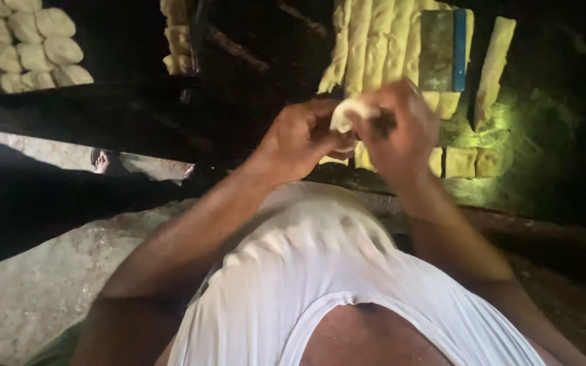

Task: The person prepares bread dough by folding it on a table, cutting the dough into strips with a bench scraper, then shaping small pieces of dough by hand and placing them onto a baking tray.

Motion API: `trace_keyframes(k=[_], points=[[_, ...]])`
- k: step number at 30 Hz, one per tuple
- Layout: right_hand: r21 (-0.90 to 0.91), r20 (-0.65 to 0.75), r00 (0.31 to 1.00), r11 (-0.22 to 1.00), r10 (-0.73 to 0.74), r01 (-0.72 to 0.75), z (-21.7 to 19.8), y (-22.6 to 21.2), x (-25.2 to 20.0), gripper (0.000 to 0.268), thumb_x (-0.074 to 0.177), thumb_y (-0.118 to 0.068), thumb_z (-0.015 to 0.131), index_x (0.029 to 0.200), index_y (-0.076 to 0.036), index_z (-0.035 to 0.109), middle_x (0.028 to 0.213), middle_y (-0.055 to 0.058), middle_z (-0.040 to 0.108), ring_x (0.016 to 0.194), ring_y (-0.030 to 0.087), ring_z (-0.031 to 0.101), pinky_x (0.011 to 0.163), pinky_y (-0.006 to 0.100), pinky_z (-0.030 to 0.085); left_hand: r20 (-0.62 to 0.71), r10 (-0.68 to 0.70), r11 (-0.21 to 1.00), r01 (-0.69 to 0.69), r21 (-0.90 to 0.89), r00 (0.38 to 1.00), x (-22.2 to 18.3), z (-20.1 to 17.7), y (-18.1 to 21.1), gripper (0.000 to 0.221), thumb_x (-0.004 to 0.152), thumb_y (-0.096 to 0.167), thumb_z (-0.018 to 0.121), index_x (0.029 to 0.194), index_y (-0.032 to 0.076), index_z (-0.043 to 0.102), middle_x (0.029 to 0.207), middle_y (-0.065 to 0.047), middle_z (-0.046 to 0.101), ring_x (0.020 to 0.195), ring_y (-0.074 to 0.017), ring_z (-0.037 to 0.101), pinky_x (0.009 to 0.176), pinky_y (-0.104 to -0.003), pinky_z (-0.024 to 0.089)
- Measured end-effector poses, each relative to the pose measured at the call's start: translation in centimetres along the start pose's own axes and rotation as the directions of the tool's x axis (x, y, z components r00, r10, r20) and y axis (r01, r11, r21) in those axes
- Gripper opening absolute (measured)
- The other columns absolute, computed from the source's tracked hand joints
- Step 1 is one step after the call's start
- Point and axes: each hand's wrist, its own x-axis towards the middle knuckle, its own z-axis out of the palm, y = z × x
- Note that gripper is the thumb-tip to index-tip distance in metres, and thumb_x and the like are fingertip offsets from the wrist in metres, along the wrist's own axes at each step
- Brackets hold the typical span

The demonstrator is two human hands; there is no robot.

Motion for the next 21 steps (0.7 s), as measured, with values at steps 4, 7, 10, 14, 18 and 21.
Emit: trace_keyframes(k=[4,7,10,14,18,21], points=[[-0.293,0.02,0.946,0.902,-0.325,0.316,1.0,-2.7,-1.9,0.052,0.065,-0.019,0.088,0.11,-0.001,0.072,0.105,0.018,0.064,0.094,0.037,0.063,0.084,0.049,0.05,-0.087,-0.201,0.931,0.163,-0.327,0.976,-1.1,-1.4,0.5,0.031,0.098,0.006,0.057,0.127,-0.003,0.062,0.109,-0.009,0.074,0.102,-0.0194,0.076,0.091,-0.033,0.066],[-0.323,0.044,0.971,0.917,-0.234,0.236,2.0,-1.4,-2.5,0.035,0.084,-0.008,0.088,0.117,-0.011,0.078,0.118,0.012,0.061,0.109,0.033,0.058,0.094,0.043,0.051,-0.059,-0.236,0.924,0.205,-0.322,0.97,-1.9,-1.6,0.3,0.027,0.1,0.009,0.061,0.125,-0.002,0.063,0.108,-0.009,0.074,0.099,-0.0168,0.074,0.087,-0.03,0.065],[-0.241,0.15,0.917,0.886,-0.369,0.396,1.6,0.6,-1.5,0.025,0.091,-0.009,0.093,0.11,-0.011,0.077,0.114,0.004,0.063,0.111,0.023,0.06,0.094,0.044,0.049,-0.178,-0.21,0.954,0.161,-0.255,0.961,-1.6,-1.8,0.2,0.025,0.099,0.011,0.065,0.12,-0.002,0.068,0.104,-0.009,0.073,0.092,-0.0161,0.072,0.079,-0.03,0.064],[-0.21,0.262,0.858,0.842,-0.442,0.497,2.1,-1.1,2.5,0.02,0.095,-0.008,0.082,0.113,-0.018,0.079,0.116,-0.001,0.062,0.112,0.017,0.06,0.098,0.04,0.052,-0.278,-0.117,0.983,0.073,-0.166,0.953,-2.9,-2.7,0.2,0.026,0.099,0.014,0.065,0.119,-0.002,0.071,0.102,-0.008,0.075,0.091,-0.0131,0.072,0.078,-0.027,0.064],[-0.104,0.236,0.886,0.896,-0.398,0.431,5.0,-5.9,4.2,0.036,0.086,-0.008,0.075,0.12,-0.001,0.072,0.126,0.023,0.065,0.11,0.041,0.061,0.092,0.048,0.053,-0.267,-0.012,0.999,0.02,0.027,0.964,-5.2,-6.1,0.4,0.027,0.095,0.008,0.068,0.119,-0.004,0.072,0.1,-0.008,0.076,0.084,-0.0111,0.069,0.075,-0.026,0.061],[-0.006,0.402,0.869,0.949,-0.287,0.316,8.0,-6.9,5.3,0.037,0.088,-0.009,0.078,0.123,-0.003,0.069,0.123,0.017,0.069,0.112,0.038,0.066,0.094,0.047,0.055,-0.317,0.054,0.995,-0.024,0.099,0.947,-6.9,-9.7,1.1,0.052,0.094,0.003,0.07,0.143,0.002,0.053,0.097,-0.011,0.07,0.083,-0.0122,0.064,0.077,-0.028,0.058]])
